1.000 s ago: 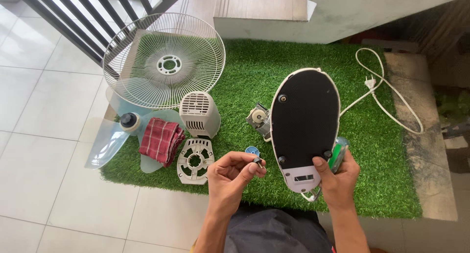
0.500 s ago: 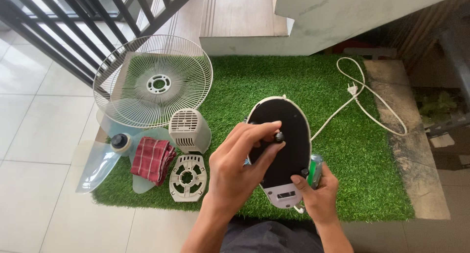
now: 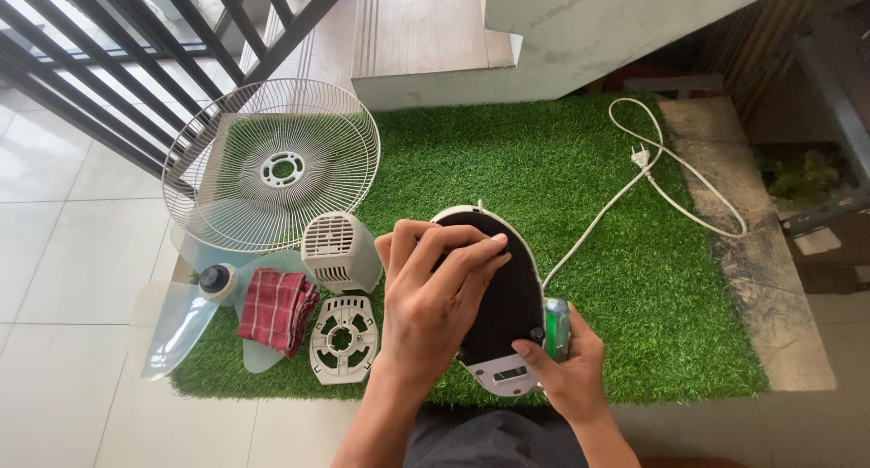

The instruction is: The person assembles a disassembled electric fan by attaching the base to the motor housing using a screwdriver. They insert and tighten multiple screws on the underside of the base while holding the unit steady.

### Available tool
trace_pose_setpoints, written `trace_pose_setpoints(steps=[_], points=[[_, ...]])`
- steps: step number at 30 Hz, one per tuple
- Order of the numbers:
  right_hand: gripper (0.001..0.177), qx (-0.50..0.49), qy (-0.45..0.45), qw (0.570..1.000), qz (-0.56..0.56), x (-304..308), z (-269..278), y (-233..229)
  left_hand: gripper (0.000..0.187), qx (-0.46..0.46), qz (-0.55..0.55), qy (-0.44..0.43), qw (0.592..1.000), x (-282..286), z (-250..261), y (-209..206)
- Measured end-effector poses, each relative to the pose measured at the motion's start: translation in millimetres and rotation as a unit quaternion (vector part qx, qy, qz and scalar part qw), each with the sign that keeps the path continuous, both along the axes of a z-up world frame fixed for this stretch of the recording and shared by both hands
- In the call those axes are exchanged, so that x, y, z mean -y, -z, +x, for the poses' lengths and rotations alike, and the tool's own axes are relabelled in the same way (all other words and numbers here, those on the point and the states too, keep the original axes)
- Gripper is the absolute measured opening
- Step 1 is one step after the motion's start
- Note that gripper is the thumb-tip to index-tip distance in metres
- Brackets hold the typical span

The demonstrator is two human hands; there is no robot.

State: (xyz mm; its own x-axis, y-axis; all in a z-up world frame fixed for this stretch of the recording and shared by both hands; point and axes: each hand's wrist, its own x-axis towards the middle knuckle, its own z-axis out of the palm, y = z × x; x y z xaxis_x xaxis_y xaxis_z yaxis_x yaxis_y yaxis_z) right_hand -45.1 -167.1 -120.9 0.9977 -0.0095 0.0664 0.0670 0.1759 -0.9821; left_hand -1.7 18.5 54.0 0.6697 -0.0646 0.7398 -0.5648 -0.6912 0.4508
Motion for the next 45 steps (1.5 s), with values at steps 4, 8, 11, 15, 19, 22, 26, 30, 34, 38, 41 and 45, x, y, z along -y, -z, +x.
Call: trace_pose_setpoints(steps=[4,8,11,15,19,22,26,30,34,38,41,45], points=[[0.038,-0.006,0.005,0.999,-0.037,-0.6,0.7,0.8,0.024,0.002,0.000,-0.005,1.000,-3.2,0.8,-0.4],[0.038,-0.003,0.003,0.999,-0.043,-1.1,-0.4,0.4,0.023,0.008,0.011,-0.011,1.000,-4.1,0.3,-1.6],[0.041,-0.007,0.003,1.000,-0.027,-4.1,-0.7,0.0,0.024,0.016,0.015,-0.003,1.000,-3.4,-0.4,-2.5],[0.041,-0.015,0.010,0.999,-0.034,-4.9,-0.2,-0.9,0.025,0.013,0.012,-0.003,1.000,-1.8,-0.8,-2.9],[0.045,-0.021,0.004,0.999,-0.039,-3.5,-0.3,-1.3,0.025,0.013,0.014,-0.006,1.000,-2.4,-0.8,-1.9],[0.044,-0.012,0.003,0.998,-0.055,-3.8,-0.6,-1.4,0.025,0.017,0.003,-0.007,1.000,-3.6,-0.1,0.2],[0.043,-0.010,0.003,0.999,-0.031,-4.1,-0.1,-1.8,0.026,0.042,0.008,-0.003,0.999,-5.9,2.5,3.2],[0.043,-0.010,-0.001,1.000,-0.027,-4.5,1.4,-2.5,0.025,0.050,0.009,0.001,0.999,-6.7,4.4,5.1],[0.040,-0.002,-0.007,0.999,-0.042,-4.6,2.4,-3.1,0.024,0.034,0.007,-0.018,0.999,-4.9,2.7,8.3],[0.041,0.000,-0.005,0.999,-0.037,-2.9,3.0,-4.0,0.022,-0.020,-0.004,-0.047,0.999,-3.1,0.8,10.2],[0.041,0.000,-0.003,1.000,-0.021,-1.8,4.0,-4.6,0.021,-0.040,-0.031,-0.049,0.998,-3.6,0.7,8.0],[0.043,-0.003,-0.004,1.000,-0.011,-0.4,5.0,-2.4,0.020,0.012,-0.021,-0.024,0.999,-4.6,3.8,3.5]])
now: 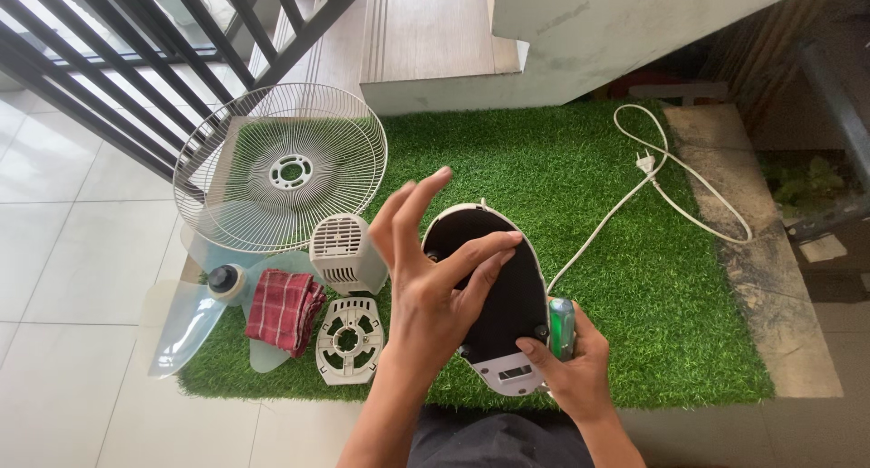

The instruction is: The person assembles a disassembled electric fan by attaching the base to the motor housing using a screwdriver. They insert and tighten multiple screws on the underside of the base while holding the unit steady.

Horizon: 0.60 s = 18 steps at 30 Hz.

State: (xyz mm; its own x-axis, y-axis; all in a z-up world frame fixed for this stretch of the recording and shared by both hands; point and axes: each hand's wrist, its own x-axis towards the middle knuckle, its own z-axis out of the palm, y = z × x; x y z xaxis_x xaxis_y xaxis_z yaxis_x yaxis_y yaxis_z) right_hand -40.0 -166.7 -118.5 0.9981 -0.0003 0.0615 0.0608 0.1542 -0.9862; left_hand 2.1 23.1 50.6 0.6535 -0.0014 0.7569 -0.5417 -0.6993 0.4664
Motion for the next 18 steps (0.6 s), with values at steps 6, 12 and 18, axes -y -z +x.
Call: trace_pose_setpoints(steps=[6,12,18], points=[[0.048,0.026,-0.030,0.999,-0.016,9.0,-3.6,1.2,0.022,-0.098,-0.080,0.089,0.988,-2.7,5.0,1.9],[0.021,0.172,0.015,0.985,0.008,48.0,18.4,-37.7,0.026,-0.066,-0.082,0.105,0.989,-4.5,5.8,7.0],[0.025,0.318,-0.042,0.945,-0.060,84.5,-3.2,-126.3,0.028,-0.055,-0.084,0.116,0.988,-1.4,9.4,11.5]])
